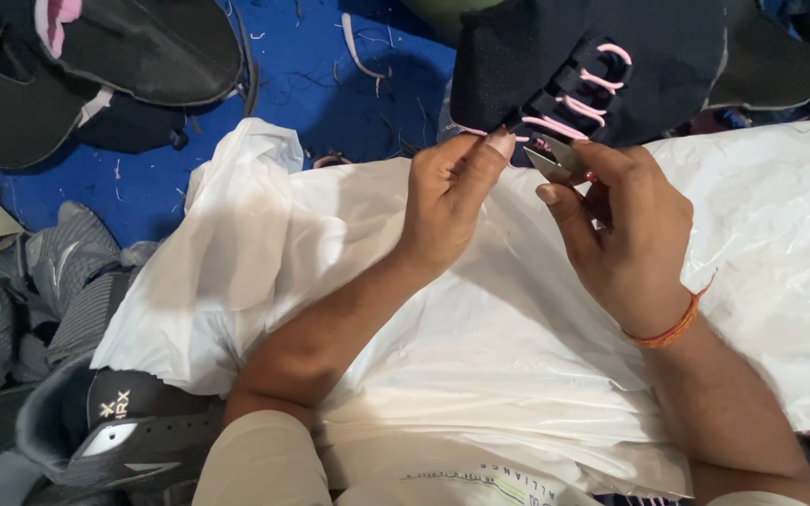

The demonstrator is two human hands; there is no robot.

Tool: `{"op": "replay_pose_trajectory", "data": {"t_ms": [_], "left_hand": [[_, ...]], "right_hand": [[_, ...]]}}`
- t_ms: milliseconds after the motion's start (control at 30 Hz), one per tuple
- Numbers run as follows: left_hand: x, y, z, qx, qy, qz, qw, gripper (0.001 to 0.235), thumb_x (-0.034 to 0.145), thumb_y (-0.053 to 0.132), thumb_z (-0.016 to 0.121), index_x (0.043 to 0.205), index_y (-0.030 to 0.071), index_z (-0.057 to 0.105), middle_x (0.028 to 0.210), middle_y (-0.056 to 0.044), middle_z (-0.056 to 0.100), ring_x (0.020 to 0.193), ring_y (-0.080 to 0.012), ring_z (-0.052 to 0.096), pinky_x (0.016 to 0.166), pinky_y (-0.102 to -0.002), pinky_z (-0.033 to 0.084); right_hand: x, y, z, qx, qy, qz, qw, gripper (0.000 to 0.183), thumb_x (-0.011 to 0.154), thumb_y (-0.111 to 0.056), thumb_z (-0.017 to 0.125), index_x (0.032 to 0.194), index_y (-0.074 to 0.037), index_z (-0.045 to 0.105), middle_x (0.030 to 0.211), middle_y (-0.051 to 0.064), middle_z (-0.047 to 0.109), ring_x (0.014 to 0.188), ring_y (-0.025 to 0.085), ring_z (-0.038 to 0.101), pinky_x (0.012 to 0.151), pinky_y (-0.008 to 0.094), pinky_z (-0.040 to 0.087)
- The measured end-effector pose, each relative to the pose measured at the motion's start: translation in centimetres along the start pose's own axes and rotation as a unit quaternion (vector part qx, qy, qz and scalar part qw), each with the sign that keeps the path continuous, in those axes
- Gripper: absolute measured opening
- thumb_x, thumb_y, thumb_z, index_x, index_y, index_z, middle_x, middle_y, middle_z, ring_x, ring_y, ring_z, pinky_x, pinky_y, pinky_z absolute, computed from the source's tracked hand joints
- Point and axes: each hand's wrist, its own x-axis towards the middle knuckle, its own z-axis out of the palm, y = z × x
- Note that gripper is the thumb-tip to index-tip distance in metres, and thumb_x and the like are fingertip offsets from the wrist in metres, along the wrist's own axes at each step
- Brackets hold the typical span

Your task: The person trims loose threads and cleans shoe uppers using a pair of thread snips.

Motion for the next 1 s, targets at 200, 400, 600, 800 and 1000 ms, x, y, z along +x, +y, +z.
{"op": "replay_pose_trajectory", "data": {"t_ms": [200,400,600,800,1000], "left_hand": [[0.0,-0.2,0.2,-0.04,-0.021,-0.008,0.999,0.039,0.111,0.033,0.057,0.094,0.0,0.068,0.075,0.008,0.048,0.071,-0.0011,0.039,0.061,-0.024,0.031],[-0.1,-0.8,0.4,-0.07,-0.02,-0.034,0.997,0.038,0.112,0.03,0.058,0.095,-0.001,0.07,0.076,0.007,0.054,0.072,-0.0003,0.044,0.065,-0.023,0.035],[-0.4,-1.2,1.1,-0.149,-0.008,-0.047,0.988,0.033,0.11,0.027,0.06,0.099,-0.002,0.07,0.086,0.006,0.06,0.081,-0.0016,0.048,0.072,-0.023,0.038],[-0.6,-0.8,0.8,-0.117,0.004,-0.025,0.993,0.032,0.11,0.028,0.06,0.098,-0.001,0.069,0.08,0.008,0.053,0.076,-0.0007,0.041,0.067,-0.023,0.032],[-0.4,-0.9,0.6,-0.08,-0.017,-0.018,0.996,0.034,0.111,0.028,0.06,0.094,0.0,0.068,0.075,0.009,0.048,0.072,-0.0003,0.038,0.064,-0.023,0.03]], "right_hand": [[-0.1,0.0,0.2,0.003,0.006,0.004,1.0,0.037,0.106,-0.006,0.082,0.13,0.001,0.055,0.102,0.011,0.066,0.065,0.012,0.059,0.056,0.024,0.045],[-0.5,0.6,0.7,0.015,0.031,0.006,0.999,0.036,0.107,-0.005,0.08,0.128,0.005,0.052,0.104,0.015,0.064,0.073,0.016,0.064,0.062,0.027,0.049],[-1.2,1.2,1.6,0.0,0.03,0.084,0.996,0.031,0.104,-0.01,0.083,0.12,0.006,0.062,0.097,0.014,0.064,0.069,0.019,0.065,0.063,0.031,0.05],[-0.1,0.6,1.3,-0.082,0.039,-0.008,0.996,0.027,0.104,-0.004,0.077,0.12,0.004,0.058,0.096,0.015,0.066,0.069,0.025,0.063,0.062,0.036,0.048],[-0.9,2.3,1.2,-0.073,0.037,-0.049,0.995,0.029,0.108,-0.003,0.075,0.124,0.0,0.051,0.093,0.014,0.067,0.066,0.023,0.06,0.058,0.033,0.045]]}}
